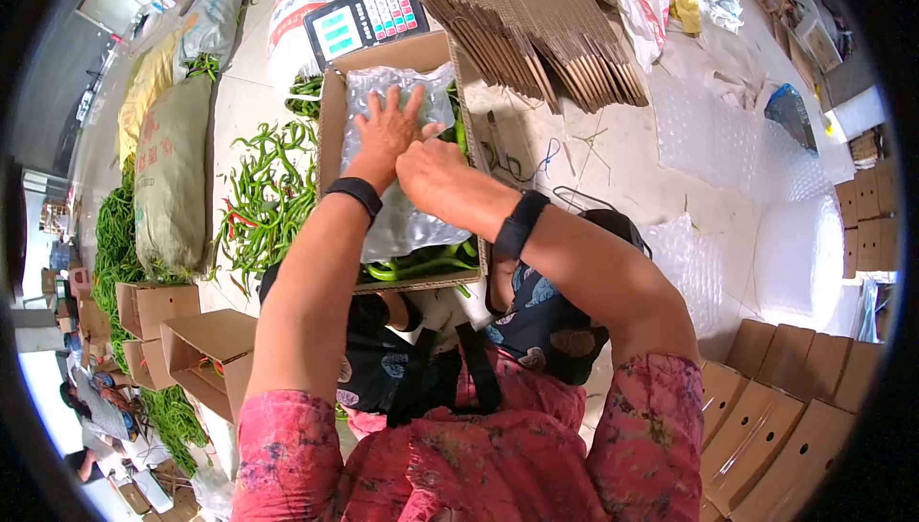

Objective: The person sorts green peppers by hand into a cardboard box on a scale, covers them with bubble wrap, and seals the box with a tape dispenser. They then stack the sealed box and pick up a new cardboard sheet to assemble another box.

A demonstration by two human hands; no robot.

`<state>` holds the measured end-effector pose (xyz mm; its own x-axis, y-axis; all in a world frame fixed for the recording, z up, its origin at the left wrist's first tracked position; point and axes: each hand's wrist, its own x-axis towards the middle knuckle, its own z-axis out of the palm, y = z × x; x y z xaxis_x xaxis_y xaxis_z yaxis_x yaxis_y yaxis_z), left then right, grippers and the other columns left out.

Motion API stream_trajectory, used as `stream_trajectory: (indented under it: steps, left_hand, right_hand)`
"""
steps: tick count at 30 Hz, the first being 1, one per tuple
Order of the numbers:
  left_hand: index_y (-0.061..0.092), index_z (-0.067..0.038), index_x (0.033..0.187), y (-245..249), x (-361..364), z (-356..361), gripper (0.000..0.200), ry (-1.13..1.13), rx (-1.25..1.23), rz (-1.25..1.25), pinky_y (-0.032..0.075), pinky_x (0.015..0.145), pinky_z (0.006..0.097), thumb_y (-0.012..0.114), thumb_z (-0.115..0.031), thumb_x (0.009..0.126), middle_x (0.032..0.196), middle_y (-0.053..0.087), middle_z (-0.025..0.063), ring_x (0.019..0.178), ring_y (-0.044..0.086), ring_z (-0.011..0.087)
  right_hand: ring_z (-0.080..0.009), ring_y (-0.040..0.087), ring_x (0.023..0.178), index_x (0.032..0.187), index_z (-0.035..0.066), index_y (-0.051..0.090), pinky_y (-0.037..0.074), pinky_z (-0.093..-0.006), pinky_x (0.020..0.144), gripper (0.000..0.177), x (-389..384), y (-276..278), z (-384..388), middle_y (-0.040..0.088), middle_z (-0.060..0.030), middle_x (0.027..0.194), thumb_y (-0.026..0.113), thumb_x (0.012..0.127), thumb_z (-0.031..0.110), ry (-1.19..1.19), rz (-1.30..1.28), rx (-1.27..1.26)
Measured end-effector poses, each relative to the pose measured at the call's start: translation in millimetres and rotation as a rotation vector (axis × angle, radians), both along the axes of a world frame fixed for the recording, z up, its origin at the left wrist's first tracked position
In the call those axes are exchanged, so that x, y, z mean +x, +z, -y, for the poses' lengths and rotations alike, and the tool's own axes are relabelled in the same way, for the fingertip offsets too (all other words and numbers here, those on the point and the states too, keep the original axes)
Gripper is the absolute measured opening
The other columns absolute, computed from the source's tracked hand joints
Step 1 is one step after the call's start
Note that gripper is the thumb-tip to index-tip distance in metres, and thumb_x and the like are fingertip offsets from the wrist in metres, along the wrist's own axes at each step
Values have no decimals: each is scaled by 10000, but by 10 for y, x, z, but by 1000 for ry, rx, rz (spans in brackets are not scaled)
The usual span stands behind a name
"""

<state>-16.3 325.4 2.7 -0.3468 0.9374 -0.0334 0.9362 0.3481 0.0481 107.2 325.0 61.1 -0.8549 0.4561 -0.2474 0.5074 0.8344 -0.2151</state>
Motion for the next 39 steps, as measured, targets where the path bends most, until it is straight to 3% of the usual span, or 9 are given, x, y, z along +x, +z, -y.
stream_trajectory:
  steps: [7, 14, 25, 27, 29, 32, 35, 37, 39]
  left_hand:
    - [481, -182, 1410, 108, -37, -190, 607, -8, -151, 97, 322, 1006, 713, 537, -556, 935, 1493, 400, 101, 1401, 283, 426]
    - [498, -141, 1388, -288, 128, -50, 674, -21, 168, 3, 286, 1026, 673, 591, -582, 887, 1462, 440, 111, 1420, 249, 445]
    - [542, -104, 1302, 416, -387, 189, 502, -24, 353, -92, 482, 914, 555, 677, -282, 853, 1338, 537, 186, 1217, 506, 429]
    - [508, -71, 1344, 192, -549, 275, 557, 57, 191, 319, 480, 932, 533, 681, -261, 849, 1321, 533, 253, 1109, 575, 437]
    - [475, -42, 1381, 160, -500, 290, 632, 102, 140, 374, 499, 904, 495, 708, -252, 832, 1252, 559, 305, 1004, 622, 429]
    - [462, -60, 1411, 192, -390, 268, 714, 279, 363, 978, 519, 857, 443, 769, -222, 786, 1238, 573, 283, 961, 644, 391]
    - [486, -135, 1410, 304, -293, 329, 711, 135, 291, 379, 527, 842, 442, 778, -182, 764, 1229, 564, 246, 958, 649, 377]
    - [527, -197, 1371, 307, -201, 357, 652, 85, 318, 258, 531, 840, 447, 755, -138, 764, 1152, 567, 222, 968, 650, 374]
    - [556, -213, 1325, 254, -205, 293, 562, -8, 224, 118, 531, 857, 460, 699, -96, 795, 1112, 556, 203, 998, 639, 385]
  right_hand:
    - [-229, 634, 682, 782, 94, 680, 461, -384, 591, 58, 497, -55, 54, 622, -33, 707, 625, 766, 98, 424, -198, 450]
    - [-175, 723, 850, 860, 161, 781, 538, -328, 663, 140, 220, 34, 128, 738, -18, 831, 653, 815, 127, 370, 362, 308]
    - [-177, 671, 810, 842, 174, 733, 460, -327, 622, 132, 321, -19, -42, 671, 8, 813, 628, 809, 102, 172, 134, 297]
    - [-163, 661, 855, 857, 174, 733, 440, -326, 650, 140, 489, -37, 93, 671, 23, 859, 619, 806, 112, 493, 63, 581]
    - [-163, 648, 864, 865, 153, 728, 441, -348, 677, 123, 483, 92, 157, 669, 7, 864, 628, 793, 147, 470, 297, 382]
    - [-209, 621, 907, 899, 121, 716, 433, -362, 712, 153, 596, 127, 170, 654, -35, 873, 636, 787, 188, 675, 49, 631]
    - [-257, 574, 965, 935, 71, 679, 412, -366, 771, 218, 382, 107, 143, 621, -92, 935, 615, 788, 218, 430, 314, 402]
    - [-177, 608, 857, 825, 164, 750, 394, -357, 631, 130, 386, 203, 141, 646, 13, 780, 645, 803, 238, 395, 99, 713]
    - [-216, 601, 908, 868, 121, 733, 414, -374, 710, 149, 357, 213, 141, 646, -24, 822, 640, 793, 210, 425, -2, 614]
